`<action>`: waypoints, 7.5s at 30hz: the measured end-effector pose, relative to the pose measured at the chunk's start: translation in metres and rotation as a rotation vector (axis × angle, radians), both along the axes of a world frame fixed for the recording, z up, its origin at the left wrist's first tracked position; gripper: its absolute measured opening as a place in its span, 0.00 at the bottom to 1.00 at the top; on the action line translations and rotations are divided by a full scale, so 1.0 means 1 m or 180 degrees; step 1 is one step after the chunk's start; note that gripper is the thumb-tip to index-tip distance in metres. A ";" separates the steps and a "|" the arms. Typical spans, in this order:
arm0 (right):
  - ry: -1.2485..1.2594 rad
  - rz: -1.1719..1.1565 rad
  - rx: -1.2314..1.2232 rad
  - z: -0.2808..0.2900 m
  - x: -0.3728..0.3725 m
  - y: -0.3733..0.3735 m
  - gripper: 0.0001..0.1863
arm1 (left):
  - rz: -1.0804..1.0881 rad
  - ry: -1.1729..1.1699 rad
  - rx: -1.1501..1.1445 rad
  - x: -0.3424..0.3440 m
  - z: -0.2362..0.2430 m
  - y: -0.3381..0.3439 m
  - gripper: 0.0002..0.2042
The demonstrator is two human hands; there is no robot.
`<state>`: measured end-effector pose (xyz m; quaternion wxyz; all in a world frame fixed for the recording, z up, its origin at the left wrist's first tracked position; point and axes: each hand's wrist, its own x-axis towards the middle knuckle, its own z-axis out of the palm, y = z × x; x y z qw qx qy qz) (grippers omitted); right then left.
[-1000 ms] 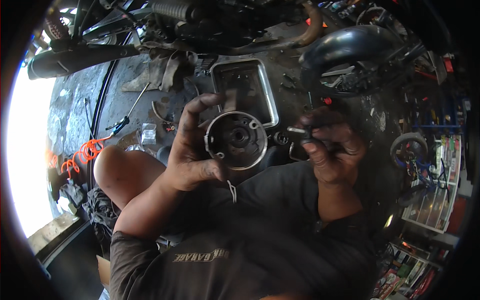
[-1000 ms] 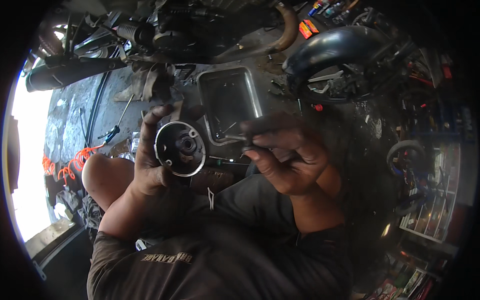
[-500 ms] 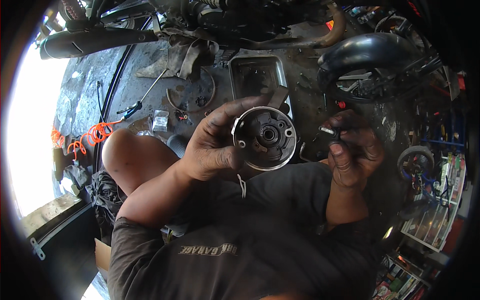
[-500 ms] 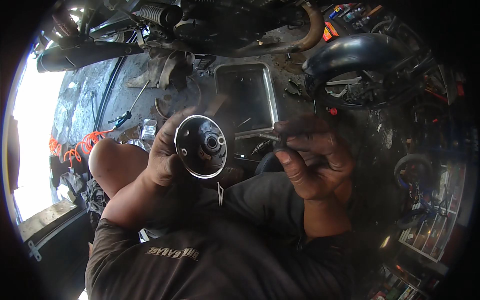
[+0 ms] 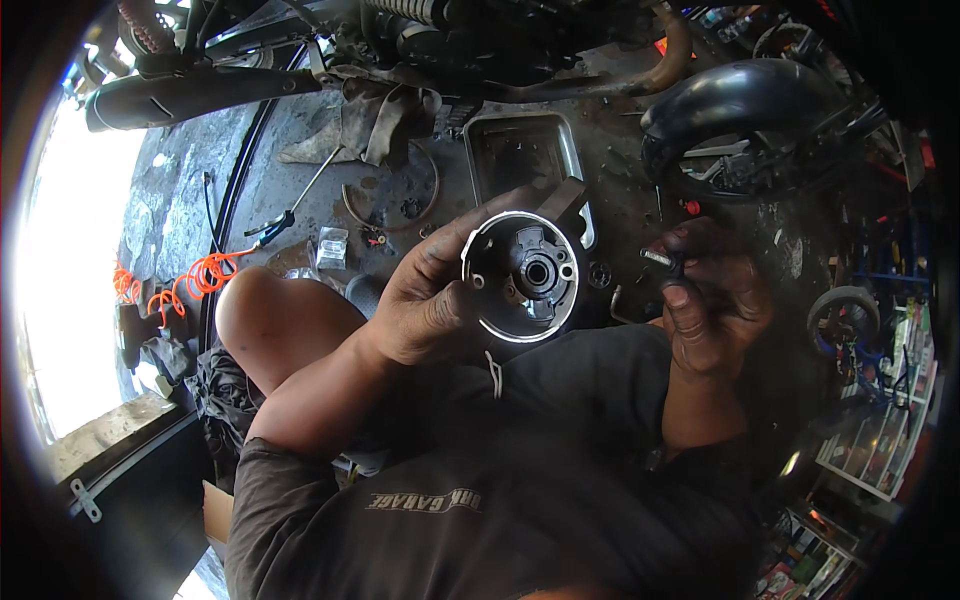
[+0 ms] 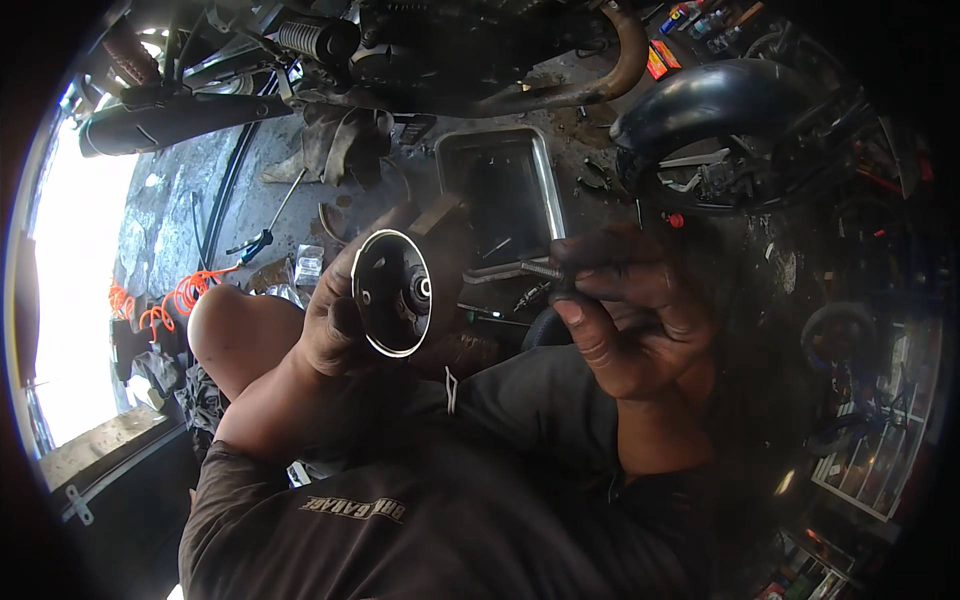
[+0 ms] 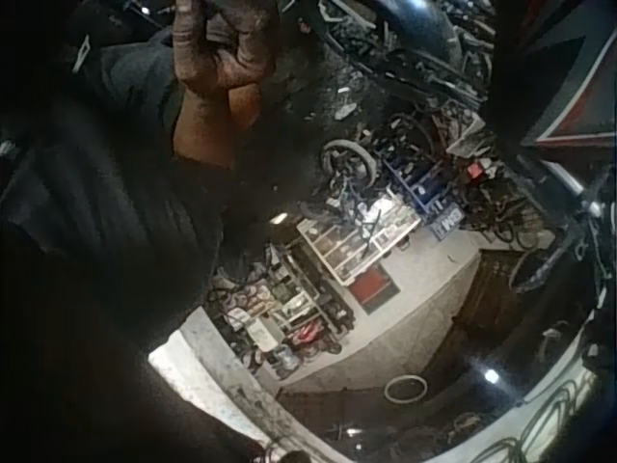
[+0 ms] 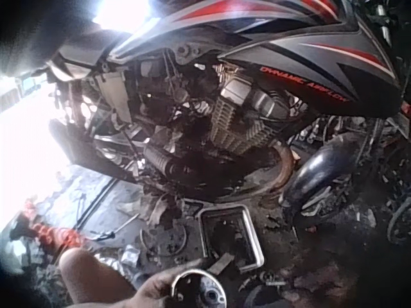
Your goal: The person assembles a carburetor by hand, inserting a needle valve and a small bracket into the housing, and then places a circular spring over the assembly.
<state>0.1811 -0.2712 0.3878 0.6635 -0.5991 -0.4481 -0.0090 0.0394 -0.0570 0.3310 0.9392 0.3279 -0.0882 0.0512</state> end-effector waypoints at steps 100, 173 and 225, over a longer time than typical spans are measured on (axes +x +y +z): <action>0.0777 0.1551 -0.0270 -0.024 -0.008 0.032 0.26 | 0.1821 -0.0232 0.2205 0.002 0.013 -0.001 0.18; -0.1184 0.0530 -0.1203 -0.001 -0.007 0.043 0.24 | 0.1737 0.0468 0.1079 0.004 0.006 -0.019 0.06; -0.0603 -0.1384 -0.0391 -0.019 0.015 -0.076 0.34 | 0.1003 0.4695 0.5249 -0.016 -0.330 0.035 0.13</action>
